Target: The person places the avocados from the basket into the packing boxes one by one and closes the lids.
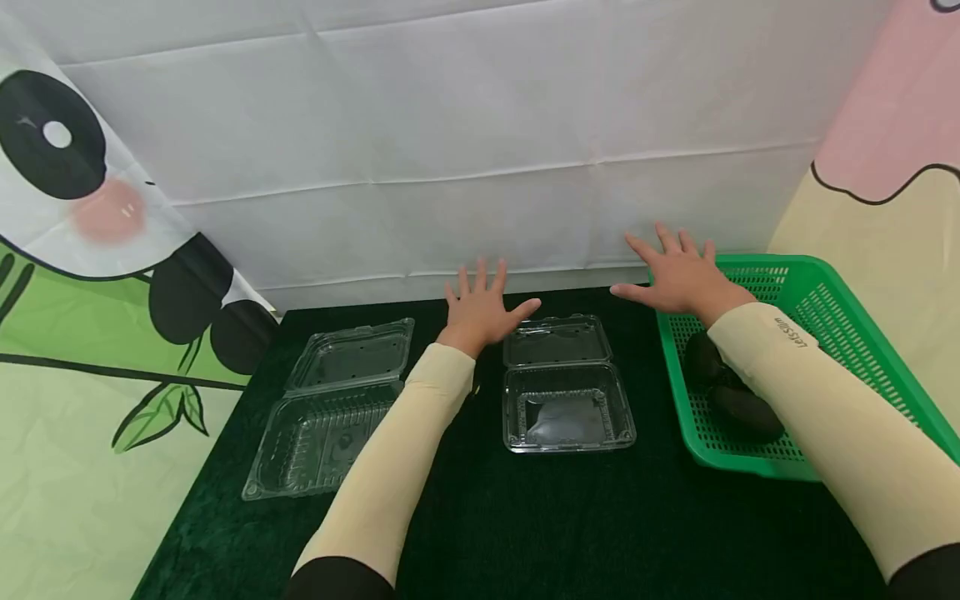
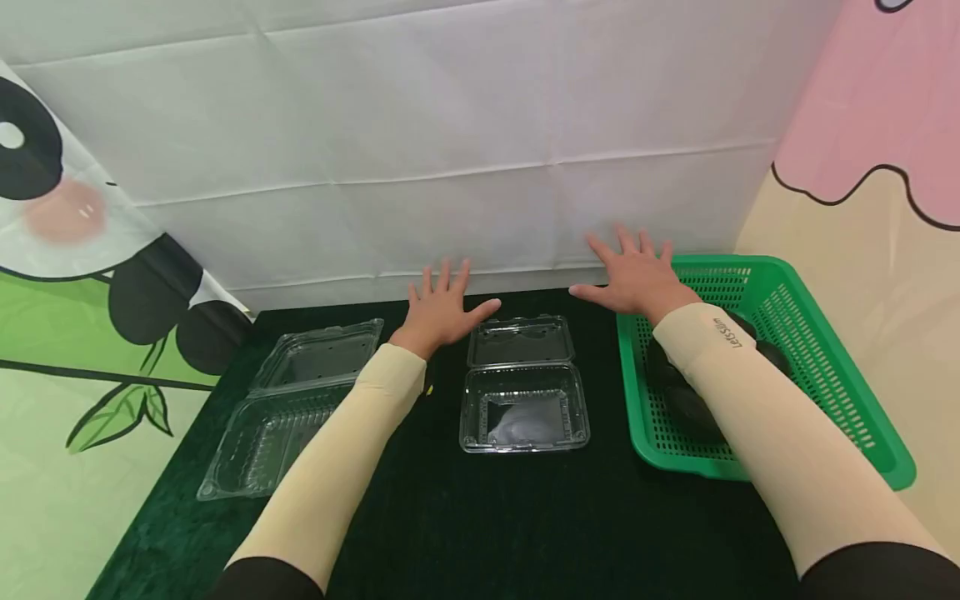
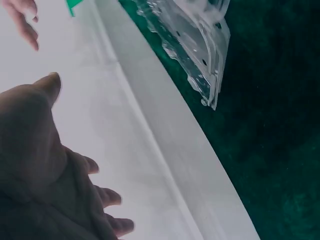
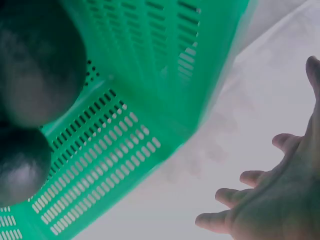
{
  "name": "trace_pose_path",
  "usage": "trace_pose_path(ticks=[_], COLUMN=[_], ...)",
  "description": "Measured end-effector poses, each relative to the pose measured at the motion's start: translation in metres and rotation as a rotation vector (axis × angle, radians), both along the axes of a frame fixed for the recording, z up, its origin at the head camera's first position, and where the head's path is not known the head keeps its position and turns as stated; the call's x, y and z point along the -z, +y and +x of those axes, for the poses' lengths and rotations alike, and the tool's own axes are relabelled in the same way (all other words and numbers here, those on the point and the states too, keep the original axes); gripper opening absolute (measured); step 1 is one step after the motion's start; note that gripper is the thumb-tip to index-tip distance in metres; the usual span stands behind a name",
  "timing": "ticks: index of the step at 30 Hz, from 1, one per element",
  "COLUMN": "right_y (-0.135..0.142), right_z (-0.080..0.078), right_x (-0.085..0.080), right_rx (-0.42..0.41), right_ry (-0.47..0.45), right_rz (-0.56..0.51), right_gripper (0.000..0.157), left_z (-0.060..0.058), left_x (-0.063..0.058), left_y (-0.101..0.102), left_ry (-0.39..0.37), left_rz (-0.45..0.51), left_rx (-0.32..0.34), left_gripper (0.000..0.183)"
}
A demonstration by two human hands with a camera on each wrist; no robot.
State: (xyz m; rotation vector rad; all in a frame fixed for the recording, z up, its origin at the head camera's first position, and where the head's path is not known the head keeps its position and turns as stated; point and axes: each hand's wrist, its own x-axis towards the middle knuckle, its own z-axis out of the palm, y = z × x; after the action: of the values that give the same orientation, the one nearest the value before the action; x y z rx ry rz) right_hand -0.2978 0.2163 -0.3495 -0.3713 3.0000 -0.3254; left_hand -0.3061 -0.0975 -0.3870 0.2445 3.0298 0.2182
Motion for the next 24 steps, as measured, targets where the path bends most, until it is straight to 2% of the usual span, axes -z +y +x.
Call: trace_pose_path(ticks=[5, 11, 24], right_y=[0.021, 0.044, 0.094], right_z=[0.008, 0.017, 0.041], right_x=[-0.007, -0.007, -0.004], right_rx=[-0.002, -0.003, 0.021], right_ry=[-0.013, 0.003, 0.038], right_rz=[-0.028, -0.019, -0.024], right_gripper=[0.102, 0.100, 0.095], left_z=[0.020, 0.043, 0.082], left_x=[0.000, -0.003, -0.005], left_y=[-0.007, -0.008, -0.006], left_ry=[-0.016, -0.063, -0.163], left_rz=[0.093, 0.214, 0.356], left_rx=[-0.005, -0.011, -0.031], left_gripper=[0.097, 0.100, 0.101])
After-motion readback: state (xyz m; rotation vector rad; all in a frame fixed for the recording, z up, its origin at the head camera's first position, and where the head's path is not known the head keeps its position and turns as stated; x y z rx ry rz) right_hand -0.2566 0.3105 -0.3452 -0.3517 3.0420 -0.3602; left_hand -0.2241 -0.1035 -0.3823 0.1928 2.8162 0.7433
